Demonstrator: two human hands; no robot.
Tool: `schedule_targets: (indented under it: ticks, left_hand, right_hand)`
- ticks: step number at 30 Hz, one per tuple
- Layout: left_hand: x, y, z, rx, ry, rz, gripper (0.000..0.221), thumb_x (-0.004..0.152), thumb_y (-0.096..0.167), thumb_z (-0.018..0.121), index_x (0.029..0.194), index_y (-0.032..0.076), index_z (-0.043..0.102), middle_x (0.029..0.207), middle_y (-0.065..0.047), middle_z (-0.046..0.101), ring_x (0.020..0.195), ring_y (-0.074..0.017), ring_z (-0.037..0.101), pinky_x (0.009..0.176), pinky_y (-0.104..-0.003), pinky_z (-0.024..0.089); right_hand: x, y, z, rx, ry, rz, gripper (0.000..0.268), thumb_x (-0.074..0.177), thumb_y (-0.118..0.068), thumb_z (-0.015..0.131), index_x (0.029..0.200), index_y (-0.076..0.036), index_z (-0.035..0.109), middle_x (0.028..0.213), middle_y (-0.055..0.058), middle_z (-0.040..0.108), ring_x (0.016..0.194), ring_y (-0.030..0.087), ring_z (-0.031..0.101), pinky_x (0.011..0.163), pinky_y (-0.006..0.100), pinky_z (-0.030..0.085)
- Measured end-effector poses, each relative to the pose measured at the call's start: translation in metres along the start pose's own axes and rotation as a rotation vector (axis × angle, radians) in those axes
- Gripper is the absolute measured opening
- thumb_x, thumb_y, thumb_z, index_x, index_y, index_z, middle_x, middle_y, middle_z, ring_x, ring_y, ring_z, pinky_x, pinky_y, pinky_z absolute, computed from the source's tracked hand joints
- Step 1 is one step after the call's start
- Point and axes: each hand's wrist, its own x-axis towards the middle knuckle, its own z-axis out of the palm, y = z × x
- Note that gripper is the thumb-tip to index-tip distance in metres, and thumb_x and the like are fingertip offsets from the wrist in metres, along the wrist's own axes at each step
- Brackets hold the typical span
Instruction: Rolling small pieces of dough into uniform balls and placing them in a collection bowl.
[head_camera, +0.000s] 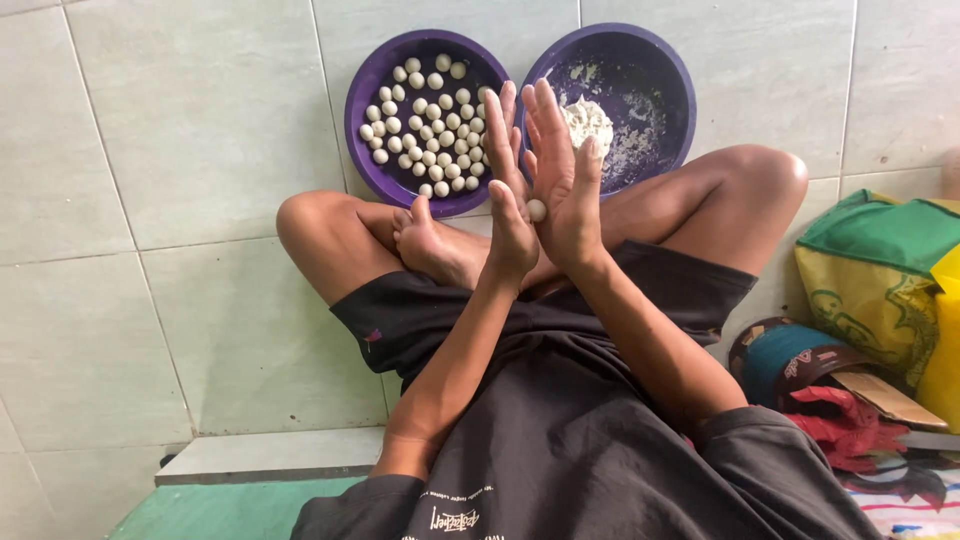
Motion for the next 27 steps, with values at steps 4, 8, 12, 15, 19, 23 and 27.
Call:
schedule_targets:
  ticks: [4,8,12,15,19,23,27]
  left_hand:
    - [0.002,0.004,-0.003,0.016,-0.002,0.008,0.095,0.100,0.084,0.019,0.168,0.020,0.000,0.178,-0.013,0.004,0.170,-0.0286,0.003,0.143,-0.052,0.003]
    - [0.000,-0.017,-0.012,0.270,-0.050,0.105,0.083,0.106,0.077,0.004,0.169,0.023,-0.004,0.179,-0.009,0.001,0.170,-0.0291,0.003,0.143,-0.060,0.009]
    - [-0.026,-0.033,-0.018,0.334,-0.123,0.117,0.072,0.114,0.066,0.012,0.169,0.023,-0.003,0.178,-0.007,-0.001,0.168,-0.0259,0.006,0.140,-0.054,0.019]
    - [-0.025,-0.014,-0.012,0.353,-0.194,0.055,0.083,0.109,0.070,0.005,0.167,0.011,-0.003,0.176,-0.017,0.001,0.168,-0.0302,0.002,0.141,-0.050,0.007]
    - [-0.008,-0.036,-0.020,0.293,-0.036,0.071,0.081,0.107,0.074,0.003,0.169,0.021,-0.002,0.178,-0.006,0.000,0.169,-0.0257,0.004,0.141,-0.054,0.004]
    - [-0.025,-0.036,-0.014,0.238,-0.170,0.036,0.078,0.109,0.071,0.003,0.168,0.021,-0.004,0.178,-0.008,-0.004,0.169,-0.0254,0.001,0.141,-0.051,0.008]
    - [-0.009,-0.004,-0.004,0.231,-0.138,0.054,0.084,0.108,0.074,0.007,0.169,0.016,-0.001,0.179,-0.007,0.001,0.170,-0.0231,0.001,0.146,-0.049,0.003]
  right_hand:
    - [0.001,-0.007,0.013,0.038,0.012,-0.019,0.083,0.102,-0.072,0.016,0.165,-0.018,0.012,0.175,0.013,0.006,0.164,0.036,0.004,0.129,0.063,0.006]
    - [-0.002,-0.016,0.020,0.076,0.028,-0.049,0.086,0.100,-0.076,0.017,0.164,-0.018,0.012,0.176,0.014,0.006,0.165,0.035,0.006,0.131,0.063,0.006]
    - [0.009,-0.014,0.011,0.116,0.033,-0.073,0.088,0.099,-0.079,0.018,0.163,-0.019,0.012,0.176,0.015,0.006,0.166,0.035,0.007,0.132,0.063,0.006]
    - [0.014,0.001,0.004,0.059,0.053,-0.092,0.084,0.104,-0.070,0.022,0.163,-0.011,0.013,0.174,0.014,0.007,0.166,0.030,0.009,0.137,0.051,0.009]
    - [0.013,0.000,-0.001,0.046,0.041,-0.083,0.085,0.103,-0.072,0.021,0.164,-0.013,0.013,0.175,0.014,0.005,0.166,0.031,0.008,0.135,0.055,0.007]
    - [0.015,-0.001,0.000,0.048,0.059,-0.084,0.086,0.102,-0.075,0.021,0.164,-0.016,0.013,0.176,0.013,0.004,0.166,0.032,0.006,0.134,0.059,0.005]
    - [0.015,-0.002,0.001,0.045,0.076,-0.085,0.087,0.101,-0.077,0.021,0.164,-0.018,0.013,0.176,0.012,0.003,0.167,0.032,0.005,0.132,0.062,0.003]
